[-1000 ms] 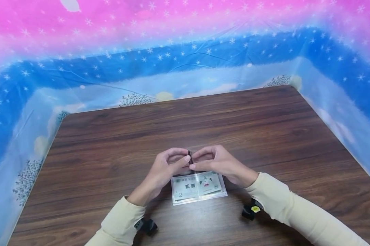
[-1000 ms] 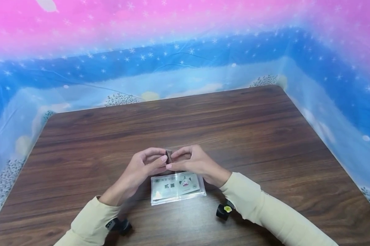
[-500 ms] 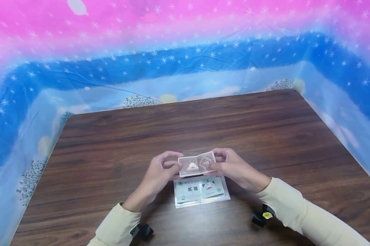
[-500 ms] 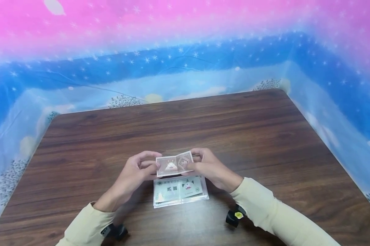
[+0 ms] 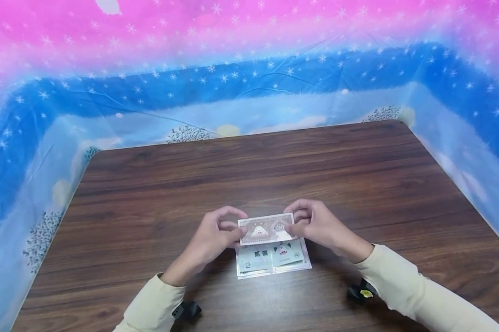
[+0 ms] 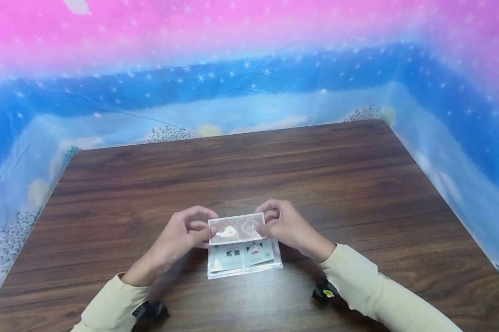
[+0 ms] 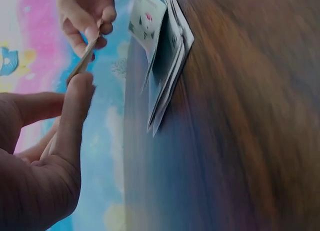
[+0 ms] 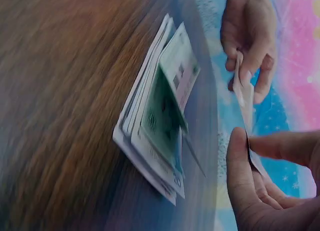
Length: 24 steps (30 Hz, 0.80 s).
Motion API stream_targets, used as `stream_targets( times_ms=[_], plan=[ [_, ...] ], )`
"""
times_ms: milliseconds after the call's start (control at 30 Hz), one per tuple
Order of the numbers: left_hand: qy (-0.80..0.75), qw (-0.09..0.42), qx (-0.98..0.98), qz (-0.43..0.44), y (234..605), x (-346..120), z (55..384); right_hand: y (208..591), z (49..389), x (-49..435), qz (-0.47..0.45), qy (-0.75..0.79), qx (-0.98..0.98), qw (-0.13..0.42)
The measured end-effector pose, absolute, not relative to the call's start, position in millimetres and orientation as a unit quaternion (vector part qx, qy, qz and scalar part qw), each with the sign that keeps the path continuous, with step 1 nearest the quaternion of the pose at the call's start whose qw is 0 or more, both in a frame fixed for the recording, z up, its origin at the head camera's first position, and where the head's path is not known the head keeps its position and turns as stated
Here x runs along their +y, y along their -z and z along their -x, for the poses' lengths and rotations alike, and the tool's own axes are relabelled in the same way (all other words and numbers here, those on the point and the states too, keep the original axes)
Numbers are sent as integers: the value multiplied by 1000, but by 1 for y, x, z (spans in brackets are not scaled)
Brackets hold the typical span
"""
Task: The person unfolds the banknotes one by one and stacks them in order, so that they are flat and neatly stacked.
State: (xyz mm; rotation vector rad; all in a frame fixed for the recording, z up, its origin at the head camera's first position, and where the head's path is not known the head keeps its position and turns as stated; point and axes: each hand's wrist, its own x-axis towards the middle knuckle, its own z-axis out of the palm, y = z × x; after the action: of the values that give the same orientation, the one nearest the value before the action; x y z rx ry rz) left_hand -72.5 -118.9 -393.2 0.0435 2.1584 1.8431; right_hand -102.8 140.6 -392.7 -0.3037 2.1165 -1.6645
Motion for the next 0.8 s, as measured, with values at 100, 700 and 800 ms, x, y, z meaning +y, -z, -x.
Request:
stream_targets(
  times_ms=[100,700,800],
  plan=[
    [-587,163,791,-60,393,-121,70,393,100,143,165,522,819,174],
    [-312,123,923,-187,401,-111,61,403,86,136,282,284,910,107],
    [-307,123,925,-187,403,-111,61,405,83,137,278,274,915,99]
  ],
)
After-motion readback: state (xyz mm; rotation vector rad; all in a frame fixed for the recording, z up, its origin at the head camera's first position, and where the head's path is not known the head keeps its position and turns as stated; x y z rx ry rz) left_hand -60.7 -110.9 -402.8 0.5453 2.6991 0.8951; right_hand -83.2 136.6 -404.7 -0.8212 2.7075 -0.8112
